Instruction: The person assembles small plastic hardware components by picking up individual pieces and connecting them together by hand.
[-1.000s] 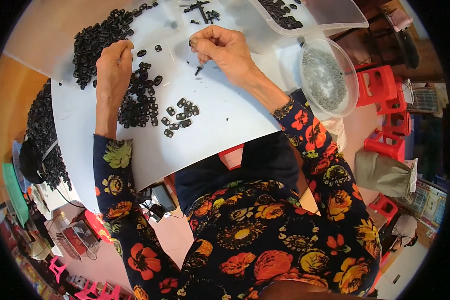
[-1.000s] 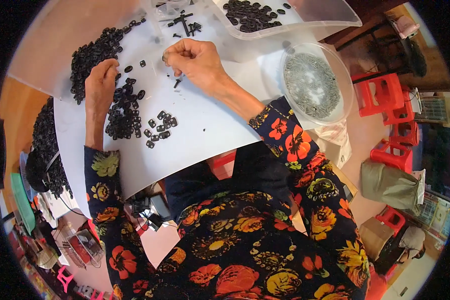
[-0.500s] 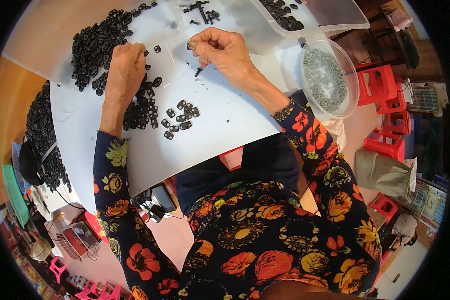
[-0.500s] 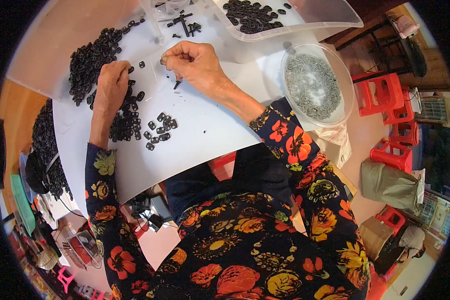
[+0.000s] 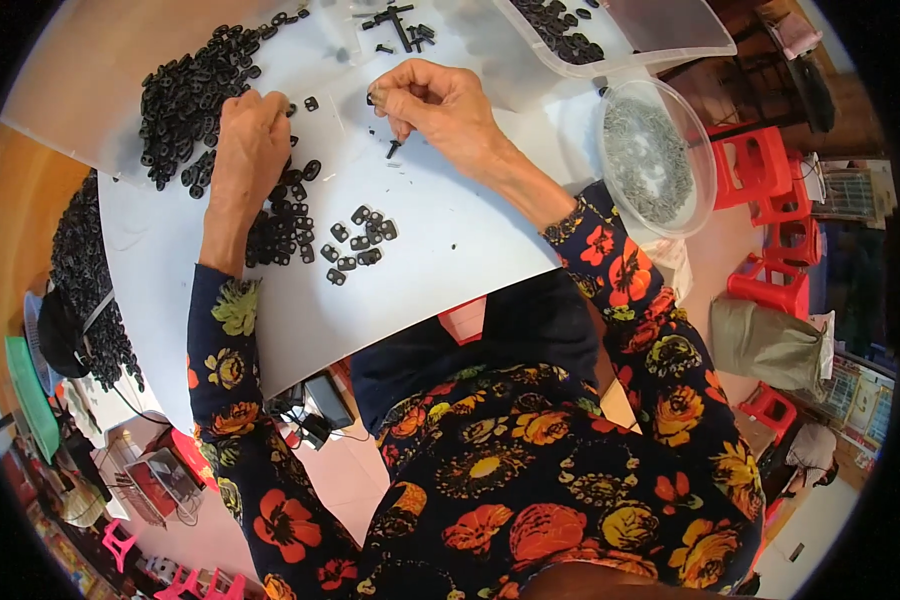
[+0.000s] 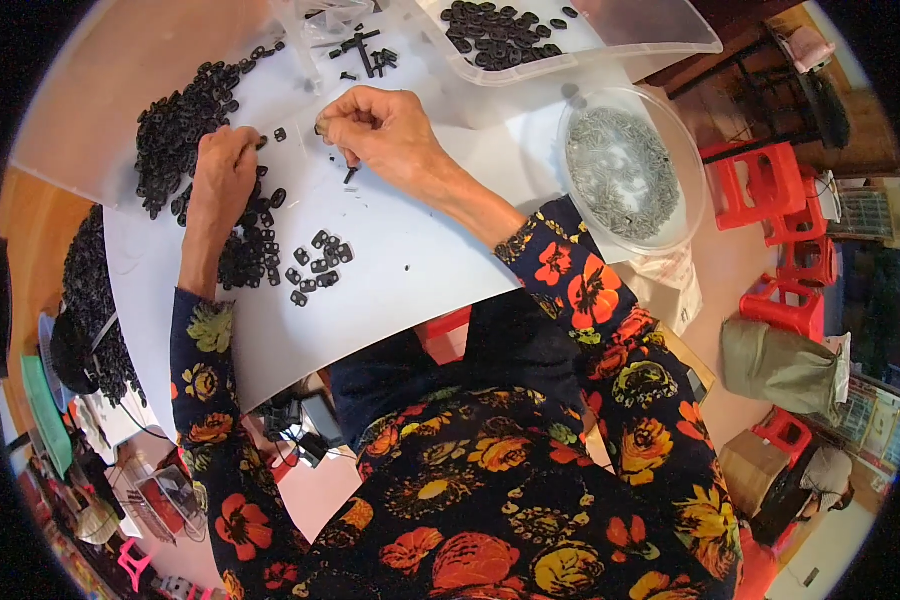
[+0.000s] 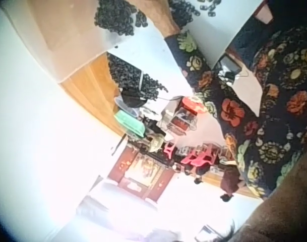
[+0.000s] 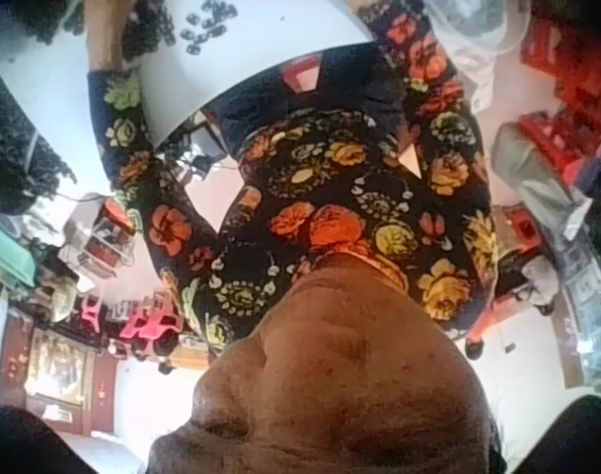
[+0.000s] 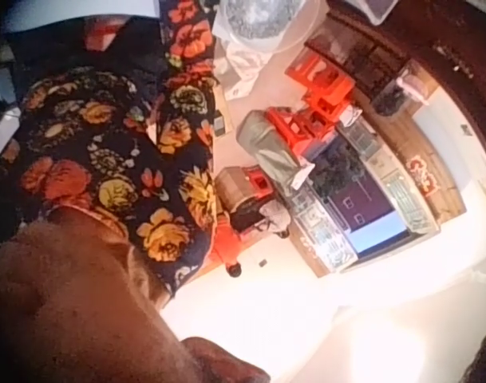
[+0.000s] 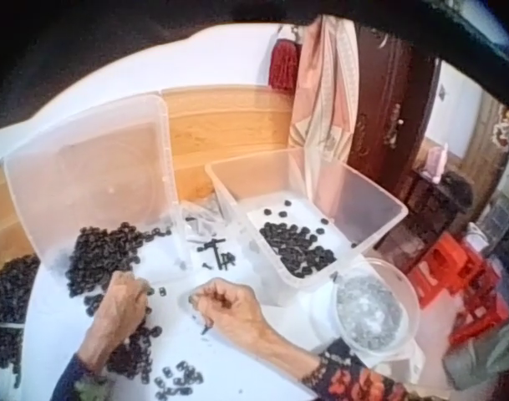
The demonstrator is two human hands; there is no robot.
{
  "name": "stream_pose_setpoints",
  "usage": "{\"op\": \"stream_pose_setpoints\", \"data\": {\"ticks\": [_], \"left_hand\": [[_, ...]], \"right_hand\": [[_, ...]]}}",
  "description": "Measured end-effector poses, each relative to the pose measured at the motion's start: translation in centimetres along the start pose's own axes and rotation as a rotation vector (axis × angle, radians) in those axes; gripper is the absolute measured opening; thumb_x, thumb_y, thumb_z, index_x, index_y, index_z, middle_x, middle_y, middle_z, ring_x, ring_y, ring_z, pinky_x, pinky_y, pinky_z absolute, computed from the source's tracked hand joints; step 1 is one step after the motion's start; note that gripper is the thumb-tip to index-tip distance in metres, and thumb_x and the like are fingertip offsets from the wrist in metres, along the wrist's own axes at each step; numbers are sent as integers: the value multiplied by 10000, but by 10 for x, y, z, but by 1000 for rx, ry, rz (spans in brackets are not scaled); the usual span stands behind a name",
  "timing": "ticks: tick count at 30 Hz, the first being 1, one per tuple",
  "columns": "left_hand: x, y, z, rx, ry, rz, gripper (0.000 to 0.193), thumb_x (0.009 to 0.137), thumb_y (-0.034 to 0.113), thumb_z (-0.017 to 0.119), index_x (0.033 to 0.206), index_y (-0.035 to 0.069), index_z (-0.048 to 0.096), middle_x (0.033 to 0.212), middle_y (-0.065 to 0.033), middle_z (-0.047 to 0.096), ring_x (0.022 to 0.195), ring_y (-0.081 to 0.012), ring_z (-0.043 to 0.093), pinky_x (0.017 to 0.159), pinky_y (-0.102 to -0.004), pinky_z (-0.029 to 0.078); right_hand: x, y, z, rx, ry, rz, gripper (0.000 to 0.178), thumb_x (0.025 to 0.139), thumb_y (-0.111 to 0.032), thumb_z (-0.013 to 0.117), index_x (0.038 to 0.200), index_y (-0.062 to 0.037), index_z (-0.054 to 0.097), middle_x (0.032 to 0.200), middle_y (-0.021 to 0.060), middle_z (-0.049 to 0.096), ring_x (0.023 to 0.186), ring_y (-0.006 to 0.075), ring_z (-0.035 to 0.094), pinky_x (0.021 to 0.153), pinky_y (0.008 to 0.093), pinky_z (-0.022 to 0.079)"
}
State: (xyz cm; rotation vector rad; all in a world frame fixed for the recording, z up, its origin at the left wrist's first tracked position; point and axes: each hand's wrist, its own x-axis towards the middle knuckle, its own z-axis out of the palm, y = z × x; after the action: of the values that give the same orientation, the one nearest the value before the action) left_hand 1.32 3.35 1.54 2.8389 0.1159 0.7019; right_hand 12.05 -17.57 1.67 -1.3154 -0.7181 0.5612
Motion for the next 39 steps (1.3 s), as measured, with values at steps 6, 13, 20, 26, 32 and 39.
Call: {"op": "stream_pose_setpoints", "data": {"ticks": [6, 13, 20, 26, 32, 39], "left_hand": [[0, -4, 1, -208, 70, -28, 131, 797, 12, 544, 909, 31, 610, 781, -155, 550, 809, -324, 513, 742, -402, 437], [-1, 6, 4, -5, -37, 45, 159, 727, 27, 628, 881, 44, 591, 850, -148, 520, 848, -333, 476, 767, -415, 416], [-4, 20, 5, -62, 48, 101, 163, 689, -14, 622, 827, 37, 553, 815, -123, 498, 843, -325, 456, 781, -410, 406], [-3, 55, -1, -378, 52, -128, 97, 772, 8, 589, 864, 28, 567, 765, -89, 562, 788, -228, 515, 700, -352, 438], [-6, 67, -8, -884, -67, -483, 87, 871, 106, 567, 917, 45, 608, 739, 1, 610, 737, -66, 509, 650, -231, 398], [-6, 66, -4, -1445, -85, -606, 182, 900, 153, 517, 925, -1, 610, 766, -30, 598, 769, -104, 536, 722, -232, 406]], "right_hand": [[0, 0, -1, 21, 12, -7, 120, 880, -93, 614, 917, 21, 627, 740, 37, 602, 606, 75, 525, 601, 240, 493], [-1, -2, -1, 3, -14, 23, 102, 876, -91, 620, 896, 8, 632, 746, 25, 615, 613, 59, 526, 576, 214, 472], [-1, 0, 5, 29, 1, -6, 103, 834, -77, 656, 890, 10, 653, 667, -5, 590, 578, 43, 522, 520, 199, 431], [-2, 2, 3, 56, 18, -15, 135, 839, -65, 654, 952, 6, 672, 691, -12, 596, 597, 33, 501, 519, 198, 428], [-4, -3, 4, -20, 2, -31, 150, 840, -28, 622, 980, 8, 662, 717, -26, 596, 622, 24, 488, 538, 189, 421], [-6, -9, 6, -73, -43, -115, 227, 838, -8, 599, 1064, -10, 620, 778, -31, 602, 682, 15, 505, 633, 182, 445]]}}
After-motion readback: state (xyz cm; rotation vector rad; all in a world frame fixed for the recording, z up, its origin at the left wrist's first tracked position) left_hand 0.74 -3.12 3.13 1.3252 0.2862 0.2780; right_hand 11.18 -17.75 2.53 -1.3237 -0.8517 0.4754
